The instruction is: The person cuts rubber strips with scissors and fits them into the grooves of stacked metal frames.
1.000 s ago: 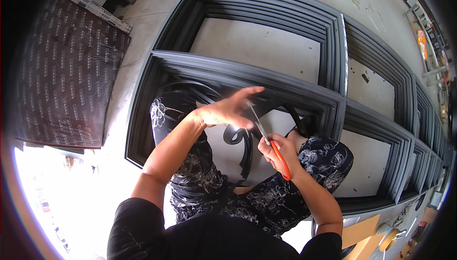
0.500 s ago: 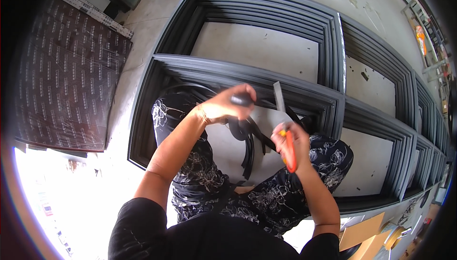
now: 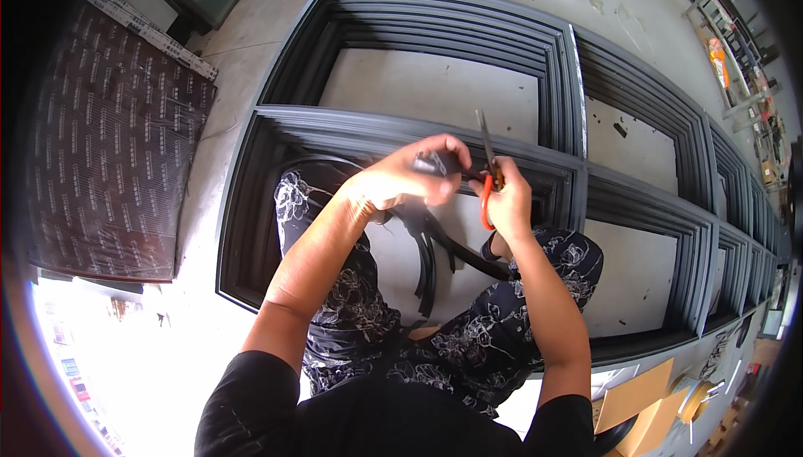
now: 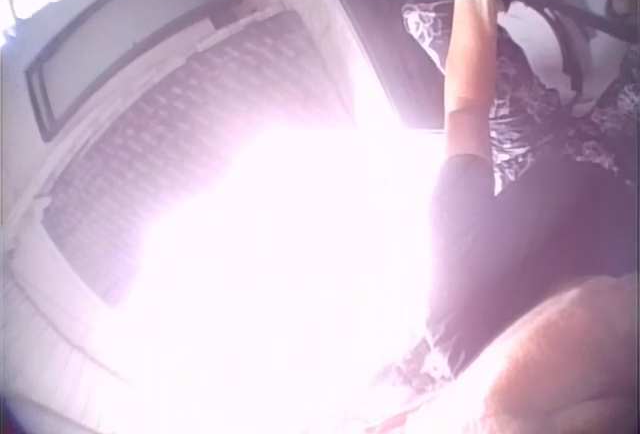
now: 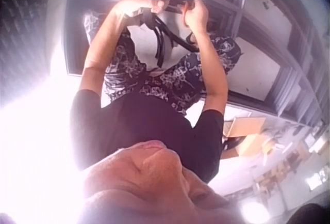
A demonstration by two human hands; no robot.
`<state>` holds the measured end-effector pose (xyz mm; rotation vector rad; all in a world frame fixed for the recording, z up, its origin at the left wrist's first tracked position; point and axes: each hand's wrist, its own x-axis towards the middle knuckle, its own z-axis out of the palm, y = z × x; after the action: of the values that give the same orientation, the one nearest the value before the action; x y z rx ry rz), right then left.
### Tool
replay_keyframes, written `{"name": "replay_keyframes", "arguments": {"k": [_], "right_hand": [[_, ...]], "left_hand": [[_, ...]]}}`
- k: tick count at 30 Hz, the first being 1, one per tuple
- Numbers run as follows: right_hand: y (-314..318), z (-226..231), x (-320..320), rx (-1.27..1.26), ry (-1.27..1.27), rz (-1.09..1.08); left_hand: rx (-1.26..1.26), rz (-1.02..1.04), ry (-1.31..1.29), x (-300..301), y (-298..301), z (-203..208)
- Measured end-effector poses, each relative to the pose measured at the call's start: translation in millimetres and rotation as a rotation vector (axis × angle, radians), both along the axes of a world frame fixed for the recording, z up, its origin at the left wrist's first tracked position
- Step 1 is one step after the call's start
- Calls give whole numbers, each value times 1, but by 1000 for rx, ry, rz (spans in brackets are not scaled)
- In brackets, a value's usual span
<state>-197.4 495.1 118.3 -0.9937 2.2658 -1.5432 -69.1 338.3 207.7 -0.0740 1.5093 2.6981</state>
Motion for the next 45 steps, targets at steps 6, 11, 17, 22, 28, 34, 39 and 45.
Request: {"name": "replay_keyframes", "arguments": {"k": [6, 11, 17, 22, 28, 34, 39, 45], "right_hand": [[23, 34, -39, -91, 244, -374], [69, 37, -118, -359, 306, -654], [105, 46, -130, -327, 366, -873], [122, 23, -121, -276, 209, -878], [122, 21, -129, -240, 322, -861], [121, 27, -120, -205, 228, -810], [107, 32, -109, -257, 272, -525], [83, 42, -86, -251, 398, -473]], "left_hand": [[-162, 432, 44, 2, -31, -20], [-304, -74, -19, 10, -11, -35], [-370, 417, -515, 14, -37, -70], [-267, 623, -665, 24, -59, -118], [-328, 599, -774, 27, -68, -137], [-339, 589, -785, 27, -63, -142], [-600, 464, -713, 20, -52, -143], [-818, 402, -419, -15, -13, -122]]}}
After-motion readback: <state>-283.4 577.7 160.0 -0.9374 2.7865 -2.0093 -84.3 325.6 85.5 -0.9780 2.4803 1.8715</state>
